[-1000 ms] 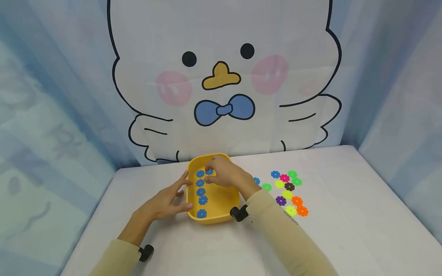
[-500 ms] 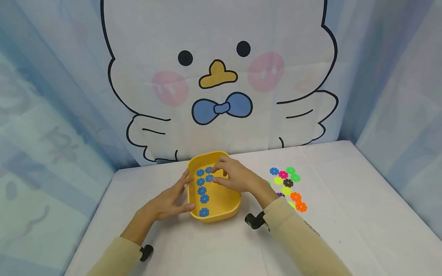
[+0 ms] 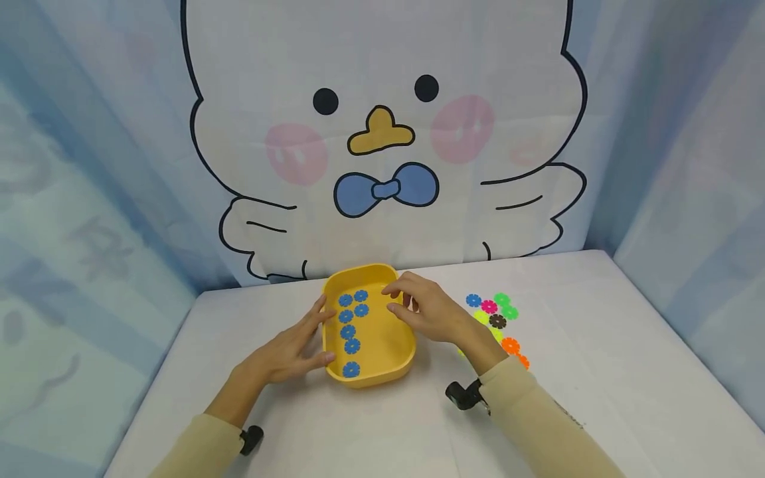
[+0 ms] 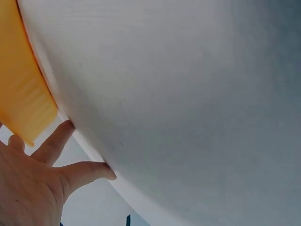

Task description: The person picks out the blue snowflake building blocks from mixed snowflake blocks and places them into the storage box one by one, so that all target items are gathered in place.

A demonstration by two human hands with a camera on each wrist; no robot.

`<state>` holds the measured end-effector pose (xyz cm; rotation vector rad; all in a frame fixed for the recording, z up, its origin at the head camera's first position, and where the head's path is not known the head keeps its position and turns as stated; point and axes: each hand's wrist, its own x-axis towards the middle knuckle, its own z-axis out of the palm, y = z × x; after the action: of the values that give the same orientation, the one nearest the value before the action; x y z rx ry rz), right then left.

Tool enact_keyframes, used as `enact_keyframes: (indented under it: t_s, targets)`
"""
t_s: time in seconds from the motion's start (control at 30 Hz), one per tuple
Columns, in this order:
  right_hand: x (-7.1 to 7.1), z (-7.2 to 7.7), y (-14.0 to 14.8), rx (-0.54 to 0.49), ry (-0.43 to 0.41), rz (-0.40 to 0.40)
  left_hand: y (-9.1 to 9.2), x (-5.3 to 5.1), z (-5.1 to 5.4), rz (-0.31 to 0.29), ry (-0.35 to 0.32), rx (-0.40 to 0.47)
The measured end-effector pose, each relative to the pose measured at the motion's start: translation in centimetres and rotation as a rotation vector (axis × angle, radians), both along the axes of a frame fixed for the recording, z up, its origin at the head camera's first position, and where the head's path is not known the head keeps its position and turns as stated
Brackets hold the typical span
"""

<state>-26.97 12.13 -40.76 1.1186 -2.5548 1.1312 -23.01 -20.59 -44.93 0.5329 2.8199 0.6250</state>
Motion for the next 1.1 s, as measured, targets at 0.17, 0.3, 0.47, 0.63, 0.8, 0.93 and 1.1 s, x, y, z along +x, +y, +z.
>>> enact_keyframes:
  t_s: [0.17,0.3,0.47,0.63,0.8,0.93,1.1]
  targets:
    - [0.2,0.0,1.4,-0.009,0.049,-0.005,0.1,-0.1,0.1,-0.005,-0.001,0.001]
    - [0.2,0.2,2.2,0.001,0.078,-0.021,0.1,-0.2,0.0,0.006,-0.003,-0.005]
    - [0.0,0.4,3.0,0.024,0.066,-0.04,0.2,-0.1,0.1,0.036,-0.004,0.002]
    - [-0.2,-0.2,4.1,0.049,0.042,-0.086,0.3,-0.1,0.0,0.05,-0.004,0.033]
    - [-0.6,-1.4,5.2,0.048,0.066,-0.108,0.1,0.0,-0.4,0.042,0.011,0.059]
    - [-1.1,-2.0,5.8,0.048,0.086,-0.105,0.0,-0.1,-0.3,0.048,0.021,0.06]
    - [-1.4,-2.8,6.3,0.06,0.067,-0.103,0.0,-0.1,-0.2,0.054,0.011,0.057]
